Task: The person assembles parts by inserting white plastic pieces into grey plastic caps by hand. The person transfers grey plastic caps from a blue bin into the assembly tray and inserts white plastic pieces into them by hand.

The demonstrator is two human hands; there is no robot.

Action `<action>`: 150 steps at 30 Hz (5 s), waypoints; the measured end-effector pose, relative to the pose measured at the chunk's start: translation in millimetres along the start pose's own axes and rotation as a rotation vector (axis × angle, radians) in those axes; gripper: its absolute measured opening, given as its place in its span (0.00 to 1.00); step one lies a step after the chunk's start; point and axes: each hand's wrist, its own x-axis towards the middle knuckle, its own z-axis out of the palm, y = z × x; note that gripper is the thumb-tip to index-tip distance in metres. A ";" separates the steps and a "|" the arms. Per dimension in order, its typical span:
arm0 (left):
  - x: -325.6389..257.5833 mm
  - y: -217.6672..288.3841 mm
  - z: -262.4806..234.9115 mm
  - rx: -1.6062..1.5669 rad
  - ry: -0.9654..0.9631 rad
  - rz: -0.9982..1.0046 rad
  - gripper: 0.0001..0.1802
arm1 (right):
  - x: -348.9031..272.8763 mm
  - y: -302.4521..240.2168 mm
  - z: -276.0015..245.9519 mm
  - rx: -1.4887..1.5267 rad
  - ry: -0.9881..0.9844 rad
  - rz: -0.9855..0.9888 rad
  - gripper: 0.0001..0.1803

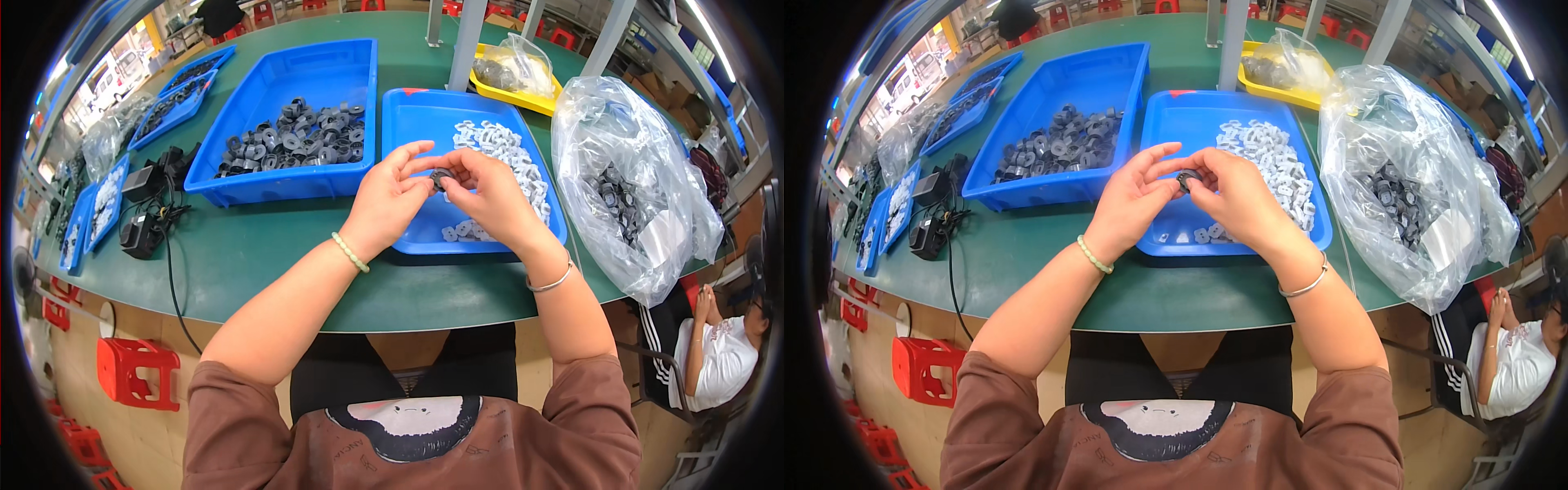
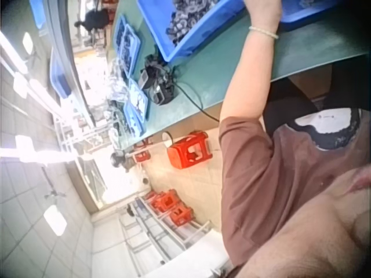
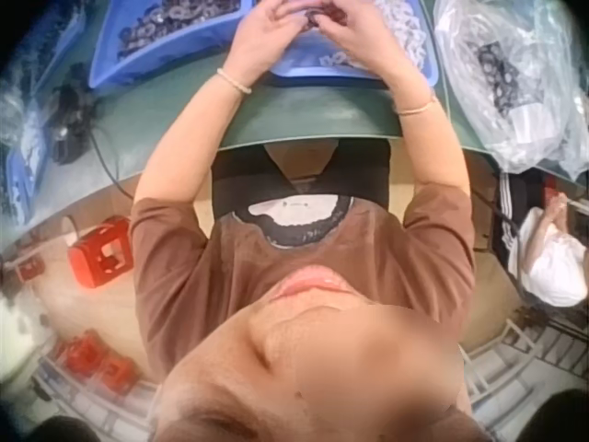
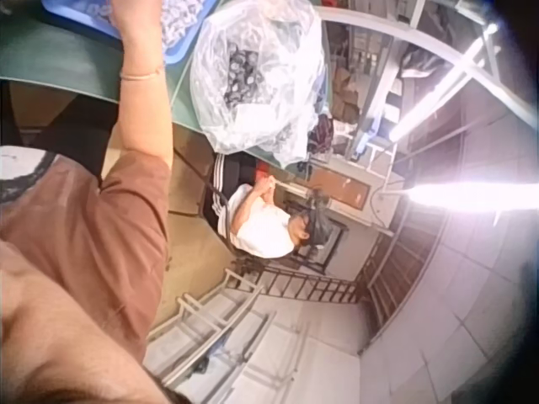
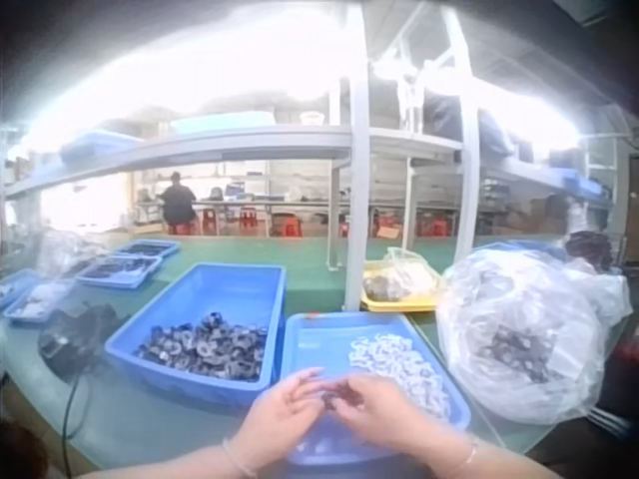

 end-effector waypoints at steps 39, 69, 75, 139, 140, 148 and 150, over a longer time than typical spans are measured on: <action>0.5 -1.7 22.0 1.089 -0.228 0.074 0.20 | 8.1 16.9 -41.7 -0.614 -0.314 0.002 0.13; -2.8 -1.0 24.5 1.002 -0.212 0.105 0.10 | -82.5 36.1 -183.7 -0.808 0.410 0.245 0.08; -5.5 3.1 21.4 0.947 -0.200 0.052 0.10 | -30.8 -28.0 -105.5 -0.448 0.051 0.029 0.11; 9.8 111.8 -223.5 1.497 -0.224 -0.730 0.69 | 106.2 -50.1 37.3 -0.216 -0.299 -0.203 0.28; 12.6 111.3 -219.6 1.501 -0.252 -0.745 0.68 | 128.1 -46.3 53.6 -0.314 -0.363 -0.167 0.31; 16.9 96.9 -233.0 1.462 -0.313 -0.709 0.70 | 179.0 -42.9 128.8 -0.781 -0.789 0.140 0.67; 9.1 103.8 -226.3 1.406 -0.282 -0.739 0.69 | 176.2 -51.6 128.4 -0.738 -0.779 0.178 0.68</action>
